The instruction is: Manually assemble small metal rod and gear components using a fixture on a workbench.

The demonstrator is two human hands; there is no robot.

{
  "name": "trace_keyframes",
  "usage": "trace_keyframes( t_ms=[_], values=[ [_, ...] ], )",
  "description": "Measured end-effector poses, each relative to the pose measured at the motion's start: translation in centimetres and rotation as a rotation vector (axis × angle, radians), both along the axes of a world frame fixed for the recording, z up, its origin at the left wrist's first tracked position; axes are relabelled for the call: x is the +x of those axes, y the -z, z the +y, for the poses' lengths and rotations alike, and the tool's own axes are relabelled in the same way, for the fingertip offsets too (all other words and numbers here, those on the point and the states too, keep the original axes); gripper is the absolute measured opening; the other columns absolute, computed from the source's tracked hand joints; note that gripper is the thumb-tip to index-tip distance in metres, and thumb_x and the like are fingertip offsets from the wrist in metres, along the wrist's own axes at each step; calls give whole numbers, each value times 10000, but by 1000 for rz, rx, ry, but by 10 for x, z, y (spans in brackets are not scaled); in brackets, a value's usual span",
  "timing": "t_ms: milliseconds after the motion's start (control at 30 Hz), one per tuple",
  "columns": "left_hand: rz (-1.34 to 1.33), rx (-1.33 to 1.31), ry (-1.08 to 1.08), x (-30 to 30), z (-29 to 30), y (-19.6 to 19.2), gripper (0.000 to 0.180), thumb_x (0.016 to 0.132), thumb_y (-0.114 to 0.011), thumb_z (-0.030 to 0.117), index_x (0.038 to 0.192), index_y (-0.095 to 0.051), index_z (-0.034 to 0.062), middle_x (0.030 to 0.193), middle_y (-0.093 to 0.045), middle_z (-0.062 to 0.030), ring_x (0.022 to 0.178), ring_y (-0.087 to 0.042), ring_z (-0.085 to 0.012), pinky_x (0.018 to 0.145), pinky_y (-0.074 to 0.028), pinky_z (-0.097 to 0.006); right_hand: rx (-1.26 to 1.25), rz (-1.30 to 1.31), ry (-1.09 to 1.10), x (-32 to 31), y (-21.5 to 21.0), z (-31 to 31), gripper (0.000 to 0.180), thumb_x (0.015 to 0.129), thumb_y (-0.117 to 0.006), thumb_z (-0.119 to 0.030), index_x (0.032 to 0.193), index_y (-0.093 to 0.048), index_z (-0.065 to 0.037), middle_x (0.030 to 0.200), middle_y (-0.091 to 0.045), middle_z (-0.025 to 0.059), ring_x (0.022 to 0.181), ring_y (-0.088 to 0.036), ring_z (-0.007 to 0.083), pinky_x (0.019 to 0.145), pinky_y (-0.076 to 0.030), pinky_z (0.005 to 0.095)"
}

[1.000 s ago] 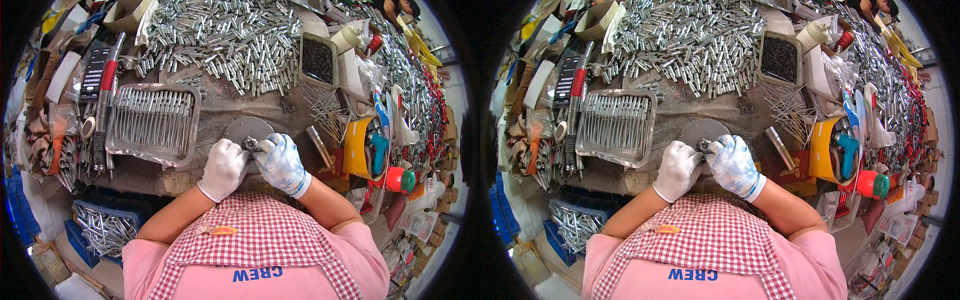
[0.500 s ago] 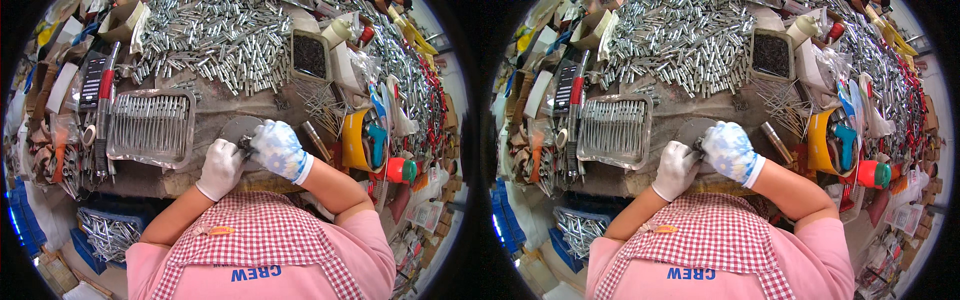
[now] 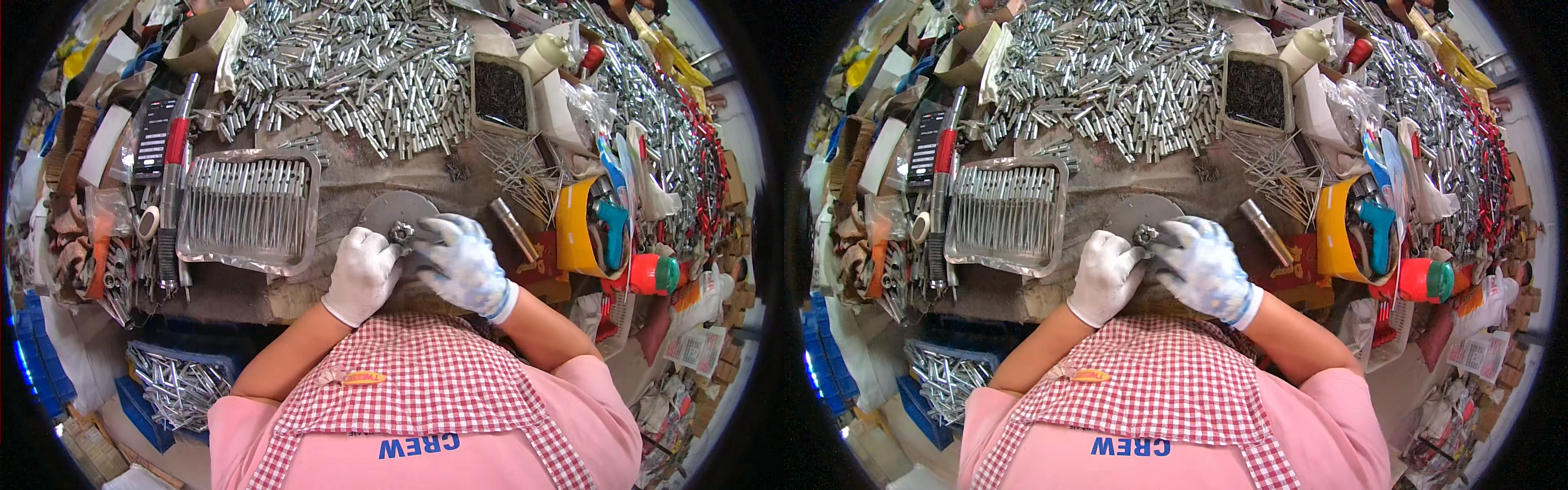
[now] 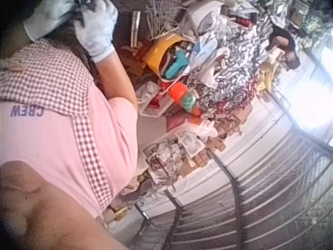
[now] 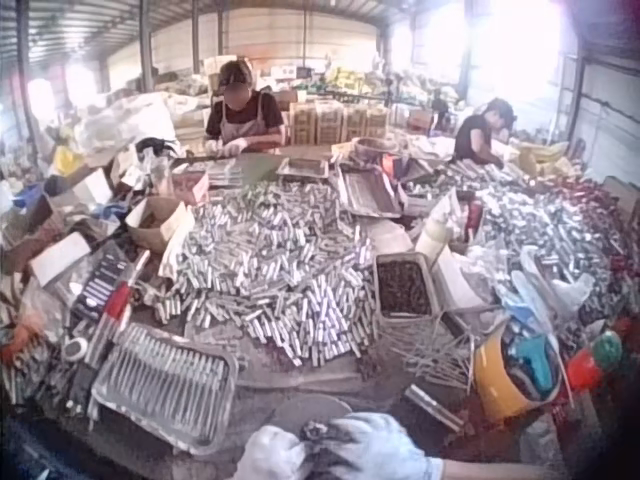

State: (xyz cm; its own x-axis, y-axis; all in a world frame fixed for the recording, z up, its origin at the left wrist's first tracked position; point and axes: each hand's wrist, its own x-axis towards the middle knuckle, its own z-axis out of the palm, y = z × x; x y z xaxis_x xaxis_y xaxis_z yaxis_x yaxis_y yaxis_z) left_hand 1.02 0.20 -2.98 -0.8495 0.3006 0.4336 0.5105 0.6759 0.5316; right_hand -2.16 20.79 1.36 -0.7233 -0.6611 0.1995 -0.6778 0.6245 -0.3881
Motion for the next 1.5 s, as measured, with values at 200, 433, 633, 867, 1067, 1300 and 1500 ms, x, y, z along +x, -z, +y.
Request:
trace_keyframes(
  t_ms=[200, 433, 633, 867, 1067, 1300, 1500],
  values=[
    [-14, 21, -17, 2, 4, -7, 185, 715, -721, 62, 898, -695, 57, 798, -589, -68, 824, -547, -290, 749, -463, -395, 551, 177, 659, 10, 24, 79, 831, 768, -761, -290, 1468, -378, -59, 1131, -578, 147, 978, -571, 302, 834, -491, 452],
    [7, 27, -24, 0, 3, -7, 180, 709, -725, 62, 886, -697, 60, 797, -594, -60, 826, -548, -282, 750, -467, -395, -479, 63, 178, 34, -2, 42, 732, 781, -575, 57, 1476, -364, -36, 1278, -594, 232, 1121, -632, 359, 905, -526, 358],
    [-32, 10, -18, 5, 1, -3, 203, 705, -725, 66, 906, -697, 57, 820, -585, -69, 838, -546, -285, 751, -469, -399, 48, -304, 175, 46, 0, 21, 678, 793, -722, -198, 1411, -468, -81, 874, -666, 160, 672, -651, 321, 610, -538, 438],
    [-14, 58, -55, 1, 4, 0, 150, 679, -730, 46, 826, -700, 55, 802, -606, -75, 829, -560, -285, 740, -475, -401, 22, -387, 281, 42, 5, 24, 619, 788, -723, -143, 1355, -513, -12, 949, -678, 184, 829, -686, 357, 709, -551, 399],
    [-18, 112, -68, -4, 3, -2, 113, 652, -721, 31, 757, -687, 56, 781, -639, -72, 783, -581, -278, 714, -497, -388, 84, -23, 616, 28, 14, 74, 623, 732, -740, -68, 1331, -567, -58, 987, -643, 166, 900, -623, 343, 799, -510, 421],
    [-255, 426, -103, 1, 10, -29, 77, 711, -702, 13, 784, -697, 36, 839, -706, -101, 781, -666, -221, 732, -535, -315, 154, 199, 122, 3, -3, 24, 388, 716, -759, -213, 1094, -692, -158, 1067, -622, 73, 975, -606, 276, 802, -501, 424],
    [-561, 1041, -212, 10, 3, -44, 163, 872, -688, 33, 1007, -601, 5, 882, -668, -33, 754, -599, -72, 709, -502, -230, -448, -241, 89, 5, 24, -13, 122, 804, -704, -193, 873, -738, -98, 726, -670, 124, 661, -663, 314, 624, -538, 388]
  ],
)
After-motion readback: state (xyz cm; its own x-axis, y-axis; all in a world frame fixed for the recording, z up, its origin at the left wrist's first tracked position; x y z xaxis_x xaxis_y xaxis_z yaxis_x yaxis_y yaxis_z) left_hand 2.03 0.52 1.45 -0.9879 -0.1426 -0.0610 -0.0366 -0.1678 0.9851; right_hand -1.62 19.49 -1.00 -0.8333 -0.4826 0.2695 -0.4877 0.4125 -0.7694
